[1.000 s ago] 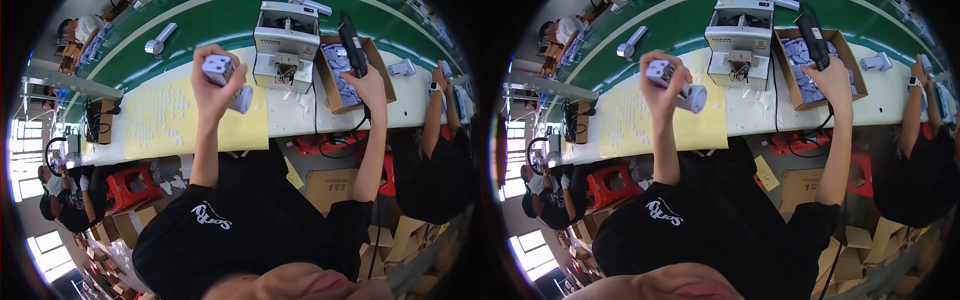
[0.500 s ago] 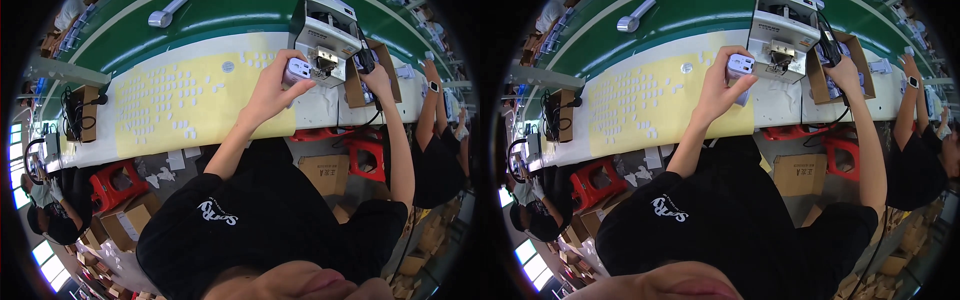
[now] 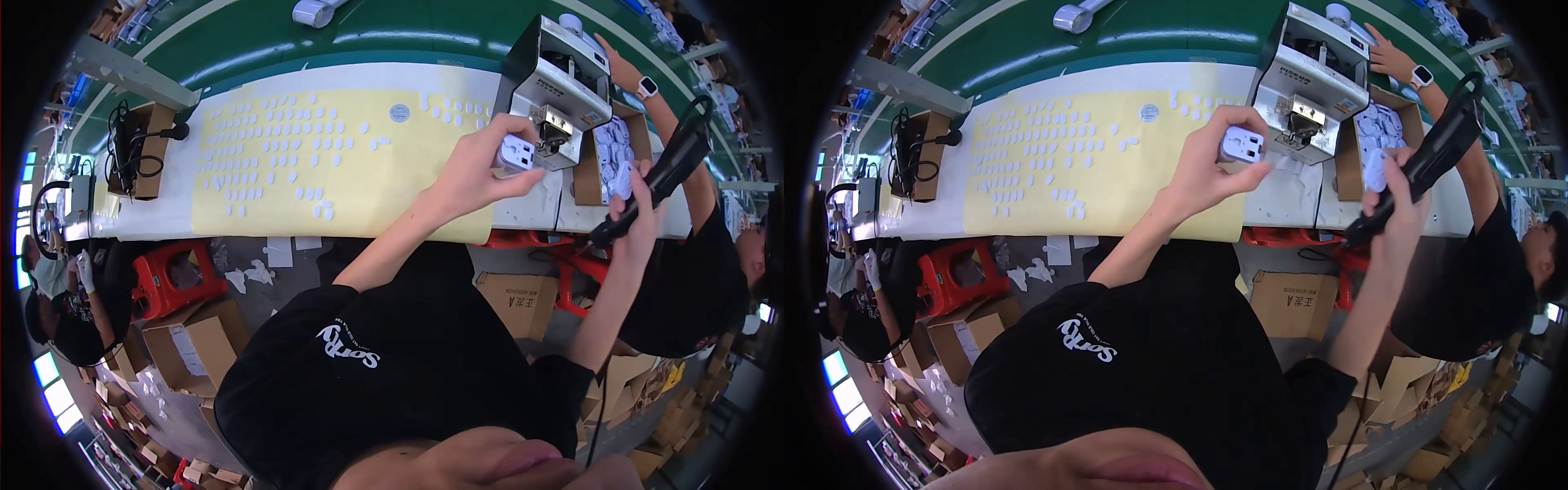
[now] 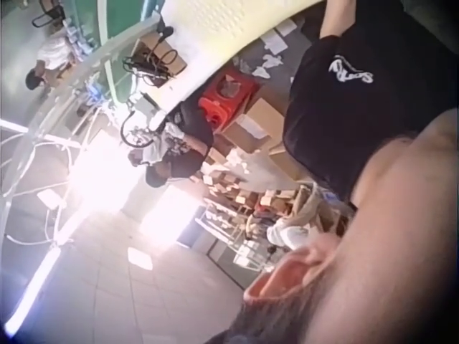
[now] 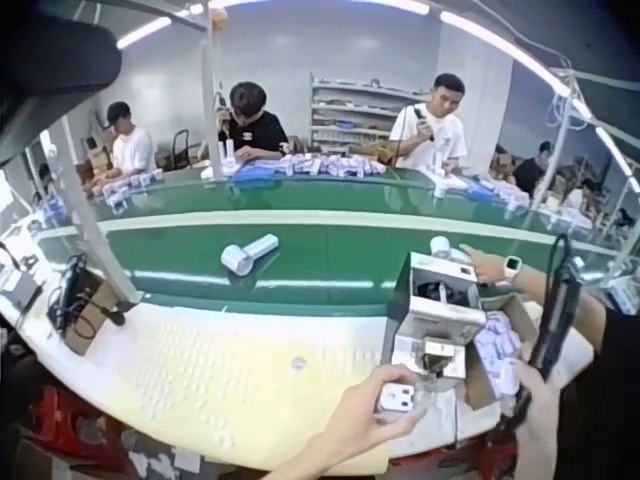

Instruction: Fastening internal components of a small white electronic device using an electric screwdriver.

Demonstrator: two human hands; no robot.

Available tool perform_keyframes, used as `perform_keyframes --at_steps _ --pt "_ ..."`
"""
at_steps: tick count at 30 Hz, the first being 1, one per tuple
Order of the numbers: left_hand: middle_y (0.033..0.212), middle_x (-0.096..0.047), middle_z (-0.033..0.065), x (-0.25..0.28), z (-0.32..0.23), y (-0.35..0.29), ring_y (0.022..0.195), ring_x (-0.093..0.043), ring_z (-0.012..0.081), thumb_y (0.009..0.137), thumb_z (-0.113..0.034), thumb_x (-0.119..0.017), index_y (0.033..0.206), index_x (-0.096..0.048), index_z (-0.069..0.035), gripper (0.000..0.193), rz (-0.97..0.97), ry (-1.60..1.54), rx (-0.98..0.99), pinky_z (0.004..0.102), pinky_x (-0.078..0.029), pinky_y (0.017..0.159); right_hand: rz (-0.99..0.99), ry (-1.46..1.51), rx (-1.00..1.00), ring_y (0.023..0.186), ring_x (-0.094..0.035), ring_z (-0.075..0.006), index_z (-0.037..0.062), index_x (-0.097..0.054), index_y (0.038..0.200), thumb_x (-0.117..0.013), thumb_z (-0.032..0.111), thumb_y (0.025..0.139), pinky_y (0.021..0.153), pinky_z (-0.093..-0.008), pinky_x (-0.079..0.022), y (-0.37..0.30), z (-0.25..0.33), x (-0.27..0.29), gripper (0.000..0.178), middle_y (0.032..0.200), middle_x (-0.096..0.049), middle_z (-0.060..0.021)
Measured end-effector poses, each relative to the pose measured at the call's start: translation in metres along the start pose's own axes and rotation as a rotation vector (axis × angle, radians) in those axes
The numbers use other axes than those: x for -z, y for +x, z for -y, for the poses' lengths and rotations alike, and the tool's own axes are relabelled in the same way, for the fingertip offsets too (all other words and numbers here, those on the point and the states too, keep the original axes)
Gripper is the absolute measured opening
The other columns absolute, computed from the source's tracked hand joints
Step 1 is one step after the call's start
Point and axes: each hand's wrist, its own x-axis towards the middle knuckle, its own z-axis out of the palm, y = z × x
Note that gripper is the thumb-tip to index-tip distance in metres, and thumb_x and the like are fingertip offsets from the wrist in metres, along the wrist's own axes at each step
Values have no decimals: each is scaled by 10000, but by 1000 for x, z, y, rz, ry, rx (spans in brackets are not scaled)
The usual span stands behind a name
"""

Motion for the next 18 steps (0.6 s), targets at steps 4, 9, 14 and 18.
perform_keyframes --at_steps 4,9,14,18 --pt "919 -593 73 -14 -3 5 782 -613 184 669 -289 -791 1052 -481 -42 552 80 323 -354 271 -486 676 144 142 115 505 -503 -123 42 -461 907 -612 51 812 395 -225 -356 -28 -11 -56 179 828 -522 -71" --pt "950 -604 90 -5 -7 11 796 -621 256 682 -330 -765 1077 -485 -52 558 90 386 -376 300 -496 686 97 -32 189 489 -496 -112 32 -469 865 -604 15 808 389 -220 -345 -27 -30 -64 148 766 -522 -64" --pt "953 -615 102 1 -4 12 805 -626 271 779 -325 -673 1088 -489 -55 450 109 451 -397 307 -495 672 226 -92 -13 458 -471 -97 24 -483 844 -611 -1 800 403 -227 -351 -31 -31 -67 138 668 -502 -41" --pt "951 -622 99 2 2 8 804 -631 244 831 -322 -609 1085 -493 -47 392 112 371 -352 298 -494 671 259 -103 -55 444 -454 -93 26 -480 855 -625 60 806 411 -229 -351 -27 -30 -67 157 632 -486 -29"
